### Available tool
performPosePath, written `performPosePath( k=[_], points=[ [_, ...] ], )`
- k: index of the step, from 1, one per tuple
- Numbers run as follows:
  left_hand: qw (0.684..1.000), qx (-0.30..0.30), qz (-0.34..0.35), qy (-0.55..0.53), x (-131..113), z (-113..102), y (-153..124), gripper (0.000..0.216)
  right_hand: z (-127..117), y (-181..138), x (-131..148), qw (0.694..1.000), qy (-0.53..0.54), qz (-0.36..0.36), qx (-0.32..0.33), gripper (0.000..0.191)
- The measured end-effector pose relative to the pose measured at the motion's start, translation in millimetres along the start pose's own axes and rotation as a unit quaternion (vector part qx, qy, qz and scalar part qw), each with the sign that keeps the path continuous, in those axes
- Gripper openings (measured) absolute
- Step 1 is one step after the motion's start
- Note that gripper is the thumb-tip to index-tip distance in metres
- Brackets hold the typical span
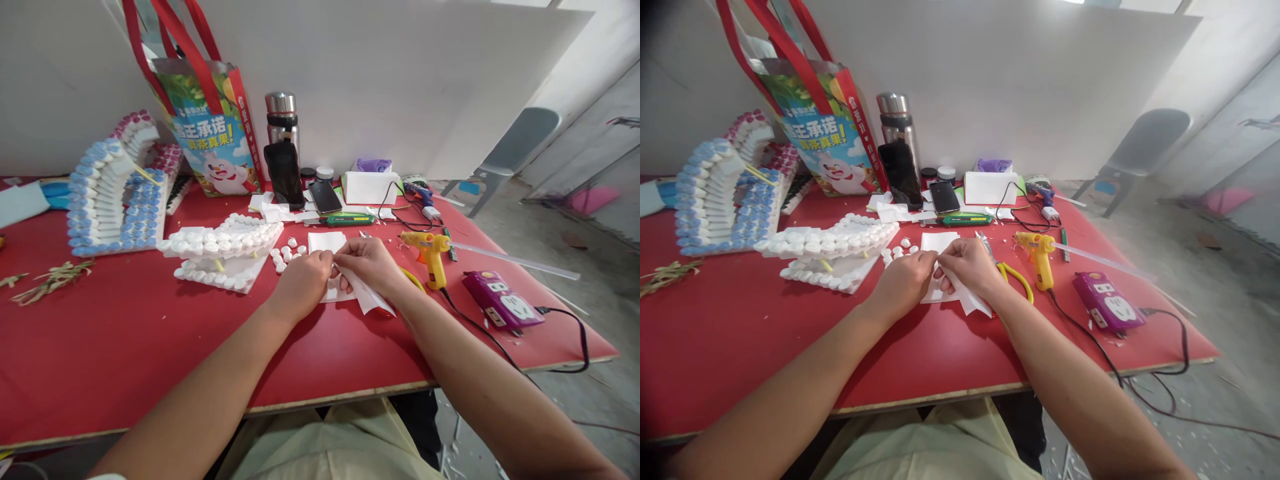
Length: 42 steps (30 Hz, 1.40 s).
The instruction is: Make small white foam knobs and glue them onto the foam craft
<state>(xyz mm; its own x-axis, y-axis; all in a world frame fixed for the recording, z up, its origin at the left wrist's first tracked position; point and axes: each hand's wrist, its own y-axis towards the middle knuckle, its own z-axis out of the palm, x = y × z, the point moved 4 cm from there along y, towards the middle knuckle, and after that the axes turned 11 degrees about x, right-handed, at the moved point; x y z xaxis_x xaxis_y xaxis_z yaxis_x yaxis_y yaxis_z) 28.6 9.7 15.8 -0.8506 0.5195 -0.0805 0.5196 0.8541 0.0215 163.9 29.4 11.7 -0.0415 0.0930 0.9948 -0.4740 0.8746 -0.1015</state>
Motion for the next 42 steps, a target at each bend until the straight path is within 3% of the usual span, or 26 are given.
performPosePath(
  k=[6,13,17,21,25,28,33,37,42],
  points=[
    [0.999,-0.037,0.013,-0.035,0.2,1.0,-0.8,0.021,-1.1,1.1,-3.9,0.999,0.041,0.011,-0.009,0.027],
    [0.983,-0.115,0.048,-0.138,3.9,0.2,-1.9,0.035,-3.2,1.2,-0.8,0.998,0.036,-0.024,-0.039,0.017],
    [0.944,-0.151,0.061,-0.286,5.7,-6.5,-3.2,0.031,-1.1,-0.5,6.3,0.997,0.043,-0.048,-0.030,0.020],
    [0.897,-0.135,0.021,-0.421,8.7,-10.5,-2.9,0.032,-1.5,-1.4,8.9,0.998,0.021,-0.065,-0.013,0.027],
    [0.864,-0.123,-0.003,-0.488,13.2,-7.8,-1.7,0.026,-3.5,-1.1,7.1,0.997,-0.027,-0.069,0.006,0.030],
    [0.865,-0.134,0.006,-0.483,15.5,-6.9,-1.4,0.024,-4.2,-1.6,6.9,0.996,-0.055,-0.068,0.011,0.029],
    [0.894,-0.181,0.018,-0.410,13.5,-11.6,-3.4,0.021,-5.4,-1.0,4.5,0.994,-0.084,-0.065,0.001,0.027],
    [0.894,-0.200,0.002,-0.402,11.2,-14.7,-4.8,0.018,-7.7,1.3,1.3,0.999,0.005,-0.051,-0.005,0.035],
    [0.842,-0.179,-0.030,-0.508,15.7,-12.2,-4.5,0.019,-1.3,3.9,-2.2,0.970,0.220,0.051,0.087,0.028]
  ],
)
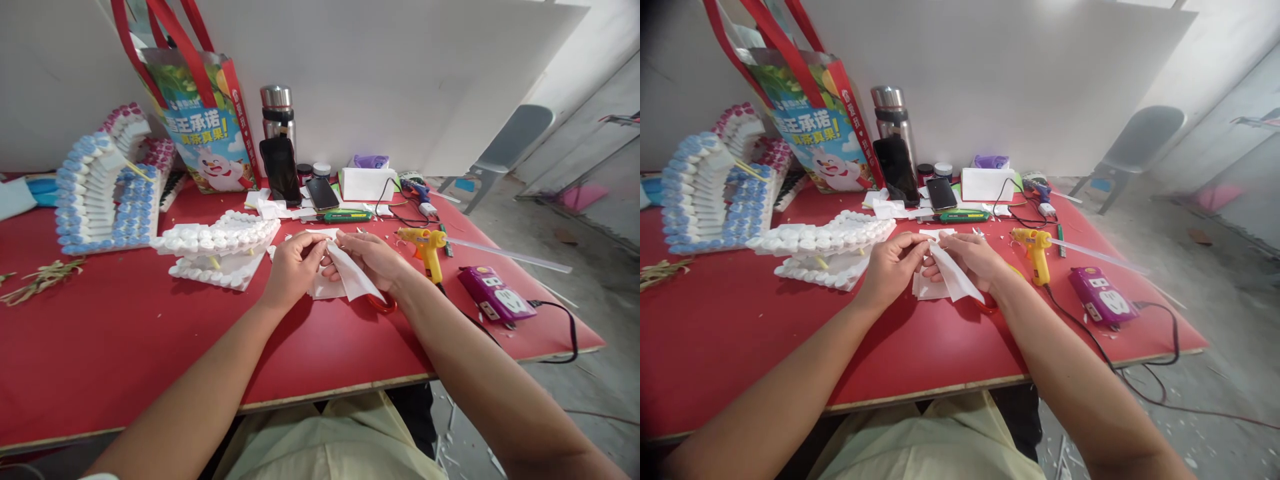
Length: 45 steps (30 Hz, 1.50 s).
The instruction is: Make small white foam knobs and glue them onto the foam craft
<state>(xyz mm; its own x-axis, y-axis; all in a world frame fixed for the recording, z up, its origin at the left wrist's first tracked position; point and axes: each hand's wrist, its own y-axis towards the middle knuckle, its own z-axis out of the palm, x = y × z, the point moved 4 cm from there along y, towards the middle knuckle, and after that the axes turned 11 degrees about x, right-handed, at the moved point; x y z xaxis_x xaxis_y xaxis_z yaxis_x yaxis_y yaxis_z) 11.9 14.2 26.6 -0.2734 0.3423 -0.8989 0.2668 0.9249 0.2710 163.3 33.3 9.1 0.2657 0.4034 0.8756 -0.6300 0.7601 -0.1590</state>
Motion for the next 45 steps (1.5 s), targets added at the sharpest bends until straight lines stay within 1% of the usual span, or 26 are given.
performPosePath(
  k=[2,4,6,9,13,15,17,19,20,21,22,24,25,26,27,28,30,32,34,36,38,40,41,44,45],
  points=[
    [1.000,0.004,-0.011,-0.027,2.9,-1.0,0.9,0.020,0.0,1.0,-0.9,0.999,0.035,0.020,0.005,0.019],
    [0.999,0.006,-0.019,-0.046,5.5,-1.6,1.9,0.020,-1.5,2.0,-1.3,0.999,0.049,0.015,0.002,0.013],
    [0.998,0.007,-0.026,-0.051,6.7,-1.9,2.6,0.020,-3.4,2.6,-1.6,0.999,0.053,0.005,0.000,0.013],
    [0.998,0.003,-0.034,-0.044,6.6,-2.2,2.6,0.019,-5.1,1.7,-1.5,0.999,0.046,0.000,-0.003,0.022],
    [0.999,-0.005,-0.031,-0.030,7.3,-2.9,1.9,0.019,-3.7,0.4,0.2,1.000,-0.008,-0.004,-0.003,0.031],
    [0.999,-0.009,-0.031,-0.027,8.7,-3.2,1.7,0.020,-3.6,1.0,2.0,0.997,-0.065,-0.028,-0.026,0.034],
    [0.999,-0.013,-0.033,-0.025,9.9,-2.8,1.6,0.020,-3.8,1.8,3.5,0.988,-0.125,-0.062,-0.064,0.037],
    [0.999,-0.013,-0.037,-0.026,10.6,-1.2,1.6,0.021,-2.7,2.1,3.8,0.973,-0.187,-0.088,-0.097,0.036],
    [0.999,-0.012,-0.040,-0.028,11.0,-0.1,1.6,0.020,-1.7,1.9,3.8,0.962,-0.231,-0.097,-0.111,0.033],
    [0.999,-0.010,-0.043,-0.031,11.4,1.2,1.7,0.020,-0.5,0.9,4.4,0.943,-0.290,-0.105,-0.129,0.029],
    [0.998,-0.007,-0.047,-0.035,12.0,2.5,1.8,0.020,1.2,-0.6,5.6,0.913,-0.363,-0.114,-0.149,0.025],
    [0.997,-0.006,-0.058,-0.046,14.1,4.1,2.0,0.019,6.2,-4.3,9.1,0.831,-0.508,-0.136,-0.180,0.016],
    [0.997,-0.007,-0.064,-0.053,15.5,4.2,2.3,0.019,8.9,-6.0,10.5,0.796,-0.558,-0.147,-0.185,0.014],
    [0.995,-0.007,-0.072,-0.062,17.2,3.9,2.6,0.018,11.0,-7.4,11.6,0.774,-0.585,-0.157,-0.184,0.012],
    [0.994,-0.010,-0.079,-0.074,18.8,3.0,3.1,0.018,12.0,-8.6,12.6,0.767,-0.594,-0.165,-0.181,0.011],
    [0.992,-0.015,-0.085,-0.089,20.2,1.7,3.6,0.018,12.3,-9.3,13.3,0.768,-0.592,-0.169,-0.176,0.011],
    [0.987,-0.027,-0.098,-0.126,22.4,-0.9,4.6,0.016,11.8,-9.7,14.2,0.767,-0.598,-0.164,-0.167,0.020],
    [0.978,-0.033,-0.116,-0.169,23.4,-2.0,5.3,0.015,11.2,-8.9,14.2,0.751,-0.622,-0.155,-0.157,0.028],
    [0.971,-0.030,-0.133,-0.198,23.0,-1.1,5.7,0.014,9.8,-7.9,13.5,0.746,-0.630,-0.153,-0.151,0.022],
    [0.967,-0.025,-0.140,-0.211,21.5,0.4,5.9,0.014,7.2,-7.8,12.9,0.758,-0.611,-0.161,-0.159,0.014],
    [0.965,-0.021,-0.139,-0.220,20.3,1.8,6.1,0.014,5.0,-8.4,11.8,0.772,-0.588,-0.168,-0.173,0.009],
    [0.962,-0.017,-0.137,-0.236,20.2,3.0,6.3,0.014,4.8,-10.0,10.8,0.774,-0.577,-0.178,-0.192,0.009],
    [0.959,-0.016,-0.136,-0.247,20.7,3.4,6.5,0.014,5.9,-11.2,10.7,0.766,-0.581,-0.186,-0.203,0.010],
    [0.950,-0.011,-0.136,-0.281,23.6,3.4,7.1,0.016,12.0,-14.8,12.0,0.721,-0.617,-0.211,-0.235,0.011],
    [0.948,-0.010,-0.134,-0.289,24.8,2.7,7.3,0.016,13.6,-15.0,12.3,0.720,-0.618,-0.211,-0.234,0.011]
  ],
)
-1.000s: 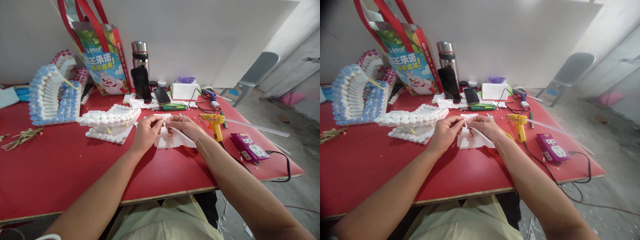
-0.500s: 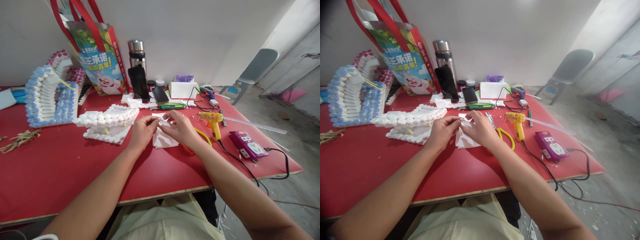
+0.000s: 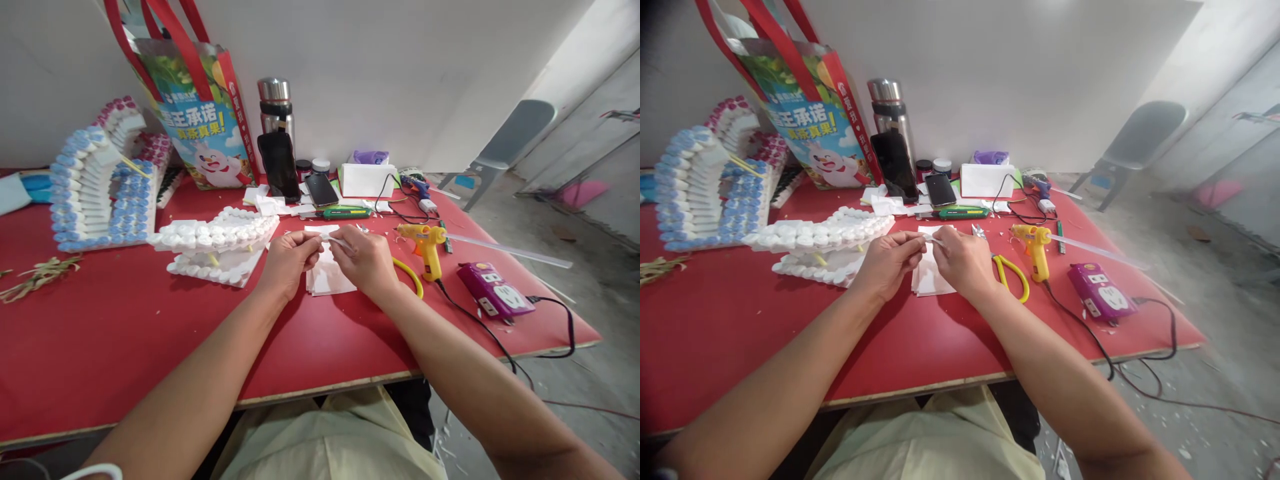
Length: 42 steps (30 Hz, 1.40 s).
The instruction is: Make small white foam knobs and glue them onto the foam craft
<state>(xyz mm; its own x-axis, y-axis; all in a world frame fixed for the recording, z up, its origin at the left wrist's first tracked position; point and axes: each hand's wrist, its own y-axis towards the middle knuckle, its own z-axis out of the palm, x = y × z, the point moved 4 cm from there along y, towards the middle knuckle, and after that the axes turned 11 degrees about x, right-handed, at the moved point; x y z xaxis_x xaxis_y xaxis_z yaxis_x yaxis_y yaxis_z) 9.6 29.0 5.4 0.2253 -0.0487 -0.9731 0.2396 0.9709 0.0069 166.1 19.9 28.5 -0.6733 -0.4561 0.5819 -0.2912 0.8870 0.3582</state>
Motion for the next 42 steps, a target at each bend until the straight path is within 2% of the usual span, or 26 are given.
performPosePath(
  k=[2,4,5,7,9,11,16,18,20,22,24,25,30,33,39,42],
  points=[
    [1.000,0.001,0.008,-0.001,0.0,-3.2,0.6,0.015,1.1,1.4,-0.1,0.996,0.075,0.017,0.034,0.011],
    [0.999,-0.001,0.021,0.026,-1.6,-6.2,0.4,0.015,4.7,3.7,-4.1,0.963,0.242,0.058,0.099,0.018],
    [0.999,0.000,0.028,0.045,-2.8,-6.9,0.0,0.015,6.7,4.7,-6.9,0.929,0.335,0.088,0.128,0.023],
    [0.996,0.013,0.038,0.078,-5.2,-5.8,-1.2,0.015,10.3,6.1,-12.8,0.842,0.490,0.150,0.168,0.030],
    [0.993,0.032,0.051,0.099,-7.4,-2.8,-2.2,0.014,12.6,6.8,-17.8,0.764,0.581,0.201,0.194,0.025],
    [0.991,0.045,0.067,0.111,-8.8,-0.3,-2.6,0.014,14.2,6.8,-20.7,0.713,0.625,0.232,0.219,0.016],
    [0.988,0.058,0.078,0.124,-7.3,-0.5,-1.0,0.016,15.8,4.6,-19.1,0.629,0.692,0.258,0.243,0.014],
    [0.987,0.060,0.077,0.131,-7.2,-1.0,-1.2,0.018,15.9,3.2,-16.7,0.603,0.708,0.267,0.253,0.016],
    [0.984,0.063,0.081,0.149,-8.9,-0.2,-2.2,0.018,15.8,2.0,-15.6,0.591,0.711,0.275,0.262,0.018],
    [0.981,0.064,0.087,0.163,-11.2,1.4,-3.5,0.017,15.3,1.9,-16.2,0.600,0.706,0.269,0.262,0.016],
    [0.980,0.060,0.090,0.169,-12.9,2.8,-4.4,0.015,14.5,2.6,-18.2,0.631,0.689,0.252,0.252,0.006],
    [0.980,0.056,0.091,0.170,-13.3,3.1,-4.6,0.014,14.1,2.9,-19.4,0.653,0.674,0.242,0.245,0.002],
    [0.980,0.031,0.092,0.176,-11.2,1.8,-4.4,0.015,10.3,3.8,-19.4,0.783,0.554,0.209,0.191,0.028],
    [0.980,0.019,0.089,0.176,-9.2,1.4,-5.0,0.017,7.0,4.7,-16.1,0.844,0.477,0.199,0.145,0.029],
    [0.974,0.006,0.092,0.207,-9.9,6.6,-8.7,0.019,4.9,5.6,-14.3,0.887,0.419,0.170,0.088,0.021],
    [0.980,0.009,0.084,0.180,-9.8,6.2,-8.1,0.019,4.1,5.2,-13.2,0.884,0.426,0.159,0.111,0.019]
  ],
)
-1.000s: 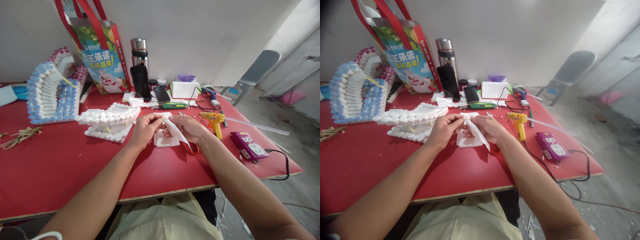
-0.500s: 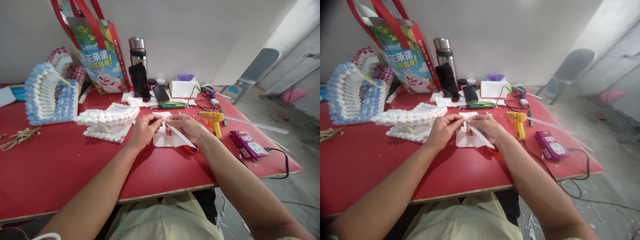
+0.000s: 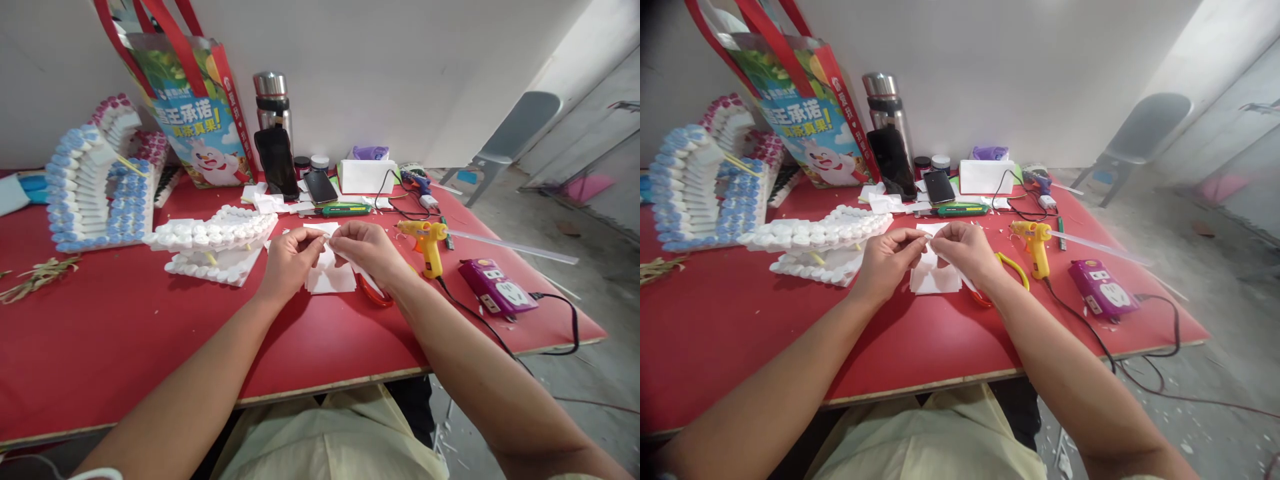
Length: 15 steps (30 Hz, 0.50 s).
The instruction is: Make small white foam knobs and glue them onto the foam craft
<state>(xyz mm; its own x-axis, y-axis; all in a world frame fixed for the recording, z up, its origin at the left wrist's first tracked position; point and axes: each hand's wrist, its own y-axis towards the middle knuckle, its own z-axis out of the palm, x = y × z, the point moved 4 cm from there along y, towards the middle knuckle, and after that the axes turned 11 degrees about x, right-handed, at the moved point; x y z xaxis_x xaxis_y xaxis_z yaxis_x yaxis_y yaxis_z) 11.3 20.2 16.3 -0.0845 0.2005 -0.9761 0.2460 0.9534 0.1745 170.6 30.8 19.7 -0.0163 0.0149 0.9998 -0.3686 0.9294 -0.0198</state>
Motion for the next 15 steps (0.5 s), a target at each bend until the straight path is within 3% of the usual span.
performPosePath(
  k=[3,6,8,11,15],
  points=[
    [0.998,-0.001,-0.013,-0.059,3.1,-3.0,1.8,0.016,0.9,-0.4,2.6,0.998,-0.060,-0.017,0.033,0.026],
    [0.996,-0.011,-0.025,-0.088,6.1,-6.2,3.1,0.013,0.9,-0.9,7.5,0.966,-0.241,-0.098,-0.004,0.025],
    [0.995,-0.013,-0.030,-0.089,7.0,-7.2,3.7,0.012,2.5,-1.0,7.1,0.946,-0.299,-0.123,-0.020,0.016],
    [0.996,-0.010,-0.031,-0.089,6.4,-6.7,4.3,0.012,3.2,-0.9,4.4,0.960,-0.258,-0.106,-0.015,0.020],
    [0.994,-0.014,-0.027,-0.109,3.3,-4.7,3.1,0.012,1.7,-2.1,3.9,0.993,-0.090,-0.068,-0.018,0.026]
  ],
)
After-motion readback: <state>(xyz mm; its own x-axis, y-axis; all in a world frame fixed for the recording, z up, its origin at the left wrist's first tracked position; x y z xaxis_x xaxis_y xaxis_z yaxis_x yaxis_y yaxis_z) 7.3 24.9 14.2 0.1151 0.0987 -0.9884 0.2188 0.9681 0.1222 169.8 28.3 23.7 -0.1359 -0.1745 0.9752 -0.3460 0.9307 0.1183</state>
